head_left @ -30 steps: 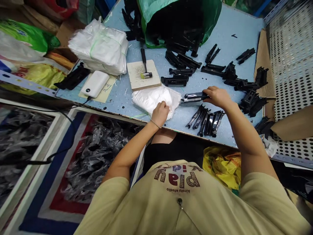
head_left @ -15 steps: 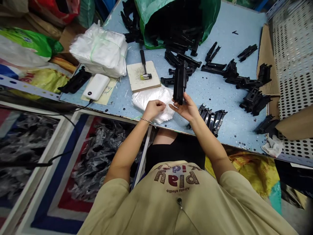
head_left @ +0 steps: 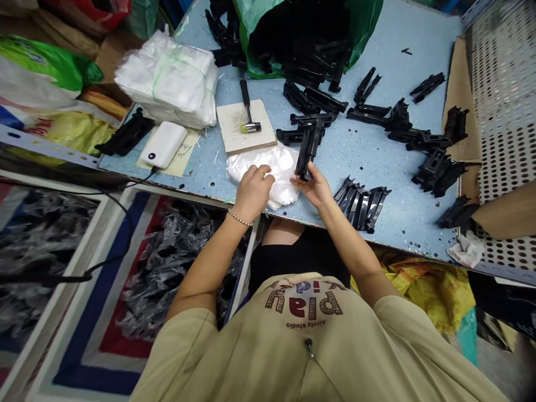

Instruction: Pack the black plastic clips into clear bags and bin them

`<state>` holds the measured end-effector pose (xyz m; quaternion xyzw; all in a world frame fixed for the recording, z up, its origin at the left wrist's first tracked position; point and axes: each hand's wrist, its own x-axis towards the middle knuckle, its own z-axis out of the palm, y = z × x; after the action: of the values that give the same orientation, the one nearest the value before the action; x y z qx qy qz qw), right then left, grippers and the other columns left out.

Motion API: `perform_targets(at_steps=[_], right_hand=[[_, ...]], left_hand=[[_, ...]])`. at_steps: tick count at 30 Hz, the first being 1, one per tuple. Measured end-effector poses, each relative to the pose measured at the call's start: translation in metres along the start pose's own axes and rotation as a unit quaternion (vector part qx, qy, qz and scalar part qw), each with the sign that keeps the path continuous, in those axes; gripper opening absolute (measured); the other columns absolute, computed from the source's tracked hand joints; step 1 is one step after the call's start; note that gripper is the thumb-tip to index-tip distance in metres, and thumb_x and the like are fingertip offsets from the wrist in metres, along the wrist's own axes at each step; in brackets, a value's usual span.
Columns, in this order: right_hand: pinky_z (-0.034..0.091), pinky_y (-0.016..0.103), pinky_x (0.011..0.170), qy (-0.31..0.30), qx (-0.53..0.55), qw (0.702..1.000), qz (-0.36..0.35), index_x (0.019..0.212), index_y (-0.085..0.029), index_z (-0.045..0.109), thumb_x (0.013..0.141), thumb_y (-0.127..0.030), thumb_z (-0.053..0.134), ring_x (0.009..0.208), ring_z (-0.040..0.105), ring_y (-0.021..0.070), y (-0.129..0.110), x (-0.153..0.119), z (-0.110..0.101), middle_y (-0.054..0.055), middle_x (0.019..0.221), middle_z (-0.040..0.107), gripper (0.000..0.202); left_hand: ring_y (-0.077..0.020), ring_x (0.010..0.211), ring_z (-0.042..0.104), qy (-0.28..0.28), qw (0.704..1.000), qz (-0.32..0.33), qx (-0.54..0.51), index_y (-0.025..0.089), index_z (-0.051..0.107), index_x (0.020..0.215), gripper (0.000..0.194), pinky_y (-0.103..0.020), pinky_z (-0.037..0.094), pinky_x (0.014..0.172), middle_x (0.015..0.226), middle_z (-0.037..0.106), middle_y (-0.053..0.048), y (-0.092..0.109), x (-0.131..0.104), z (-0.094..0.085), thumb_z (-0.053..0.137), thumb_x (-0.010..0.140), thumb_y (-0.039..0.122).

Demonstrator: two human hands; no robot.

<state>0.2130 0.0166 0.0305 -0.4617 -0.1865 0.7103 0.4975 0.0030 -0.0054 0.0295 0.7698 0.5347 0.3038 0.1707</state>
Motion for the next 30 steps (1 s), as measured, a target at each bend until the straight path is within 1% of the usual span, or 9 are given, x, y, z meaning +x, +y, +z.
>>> perform_targets(at_steps=[3, 7, 12, 14, 17, 20, 23, 26, 30], right_hand=[[0.067, 0.033, 0.078, -0.073, 0.0, 0.997, 0.039, 0.093, -0.025, 0.066, 0.09, -0.05, 0.074, 0.071, 0.066, 0.0141, -0.01, -0.03, -0.019, -0.001, 0.084, 0.073, 0.027], [0.066, 0.03, 0.062, -0.192, 0.032, 0.95, 0.245, 0.102, -0.019, 0.065, 0.099, -0.052, 0.06, 0.069, 0.068, 0.0146, -0.003, -0.073, -0.05, 0.006, 0.092, 0.077, 0.034], [0.057, 0.02, 0.051, -0.176, 0.113, 0.908, 0.363, 0.102, -0.014, 0.064, 0.106, -0.054, 0.046, 0.061, 0.062, 0.012, 0.023, -0.064, -0.044, 0.005, 0.075, 0.07, 0.044], [0.054, 0.017, 0.05, -0.152, 0.108, 0.93, 0.316, 0.098, -0.016, 0.064, 0.103, -0.054, 0.054, 0.059, 0.058, 0.0106, 0.028, -0.051, -0.033, 0.001, 0.071, 0.067, 0.04], [0.054, 0.018, 0.056, -0.1, -0.032, 0.983, 0.149, 0.088, -0.021, 0.065, 0.092, -0.046, 0.072, 0.065, 0.059, 0.0115, 0.032, -0.048, -0.018, -0.003, 0.072, 0.063, 0.026], [0.061, 0.028, 0.076, -0.1, -0.248, 0.963, -0.018, 0.095, -0.022, 0.071, 0.077, -0.035, 0.087, 0.091, 0.066, 0.0189, 0.032, -0.069, -0.014, 0.001, 0.093, 0.071, 0.027], [0.06, 0.04, 0.097, -0.192, -0.319, 0.926, -0.052, 0.12, -0.026, 0.073, 0.076, -0.037, 0.088, 0.108, 0.069, 0.0241, 0.021, -0.094, -0.022, 0.005, 0.115, 0.074, 0.048], [0.059, 0.046, 0.103, -0.283, -0.346, 0.894, -0.011, 0.13, -0.028, 0.073, 0.089, -0.045, 0.078, 0.105, 0.074, 0.0247, -0.002, -0.103, -0.037, 0.006, 0.114, 0.078, 0.045], [0.06, 0.047, 0.103, -0.219, -0.405, 0.886, -0.061, 0.126, -0.024, 0.076, 0.093, -0.053, 0.075, 0.105, 0.076, 0.0258, -0.024, -0.095, -0.055, 0.009, 0.114, 0.08, 0.044]], left_hand=[[-0.0304, 0.119, 0.065, -0.025, 0.999, 0.011, 0.036, 0.017, 0.075, 0.114, 0.037, -0.049, 0.056, 0.108, 0.133, 0.07, -0.015, -0.011, 0.001, -0.003, 0.049, 0.09, 0.005], [-0.0246, 0.133, 0.064, -0.03, 0.999, -0.009, -0.038, 0.017, 0.064, 0.139, 0.056, -0.039, 0.055, 0.115, 0.151, 0.061, -0.013, -0.02, 0.006, 0.002, 0.053, 0.087, 0.002], [-0.0271, 0.15, 0.053, -0.043, 0.993, 0.083, -0.065, 0.016, 0.043, 0.16, 0.073, -0.039, 0.051, 0.122, 0.165, 0.047, -0.016, -0.002, -0.015, 0.006, 0.047, 0.089, -0.002], [-0.0287, 0.157, 0.044, -0.057, 0.982, 0.166, -0.073, 0.016, 0.029, 0.167, 0.081, -0.042, 0.049, 0.124, 0.169, 0.04, -0.019, 0.012, -0.029, 0.011, 0.043, 0.09, -0.004], [-0.0292, 0.161, 0.037, -0.079, 0.968, 0.218, -0.096, 0.023, 0.011, 0.172, 0.09, -0.046, 0.049, 0.124, 0.173, 0.032, -0.02, 0.032, -0.046, 0.024, 0.042, 0.091, -0.003], [-0.0307, 0.154, 0.048, -0.065, 0.972, 0.199, -0.108, 0.025, 0.019, 0.171, 0.086, -0.047, 0.053, 0.121, 0.166, 0.043, -0.02, 0.043, -0.06, 0.026, 0.05, 0.093, 0.004], [-0.0275, 0.135, 0.066, -0.037, 0.978, 0.174, -0.105, 0.024, 0.046, 0.158, 0.06, -0.046, 0.059, 0.114, 0.143, 0.065, -0.015, 0.05, -0.082, -0.003, 0.053, 0.1, 0.012], [-0.0243, 0.121, 0.072, -0.065, 0.99, 0.089, -0.09, 0.024, 0.063, 0.143, 0.04, -0.039, 0.061, 0.109, 0.132, 0.072, -0.012, 0.056, -0.115, -0.057, 0.057, 0.104, 0.024], [-0.0232, 0.116, 0.073, -0.181, 0.976, -0.118, 0.02, 0.024, 0.071, 0.128, 0.03, -0.039, 0.062, 0.105, 0.126, 0.074, -0.007, 0.047, -0.141, -0.113, 0.052, 0.107, 0.034]])
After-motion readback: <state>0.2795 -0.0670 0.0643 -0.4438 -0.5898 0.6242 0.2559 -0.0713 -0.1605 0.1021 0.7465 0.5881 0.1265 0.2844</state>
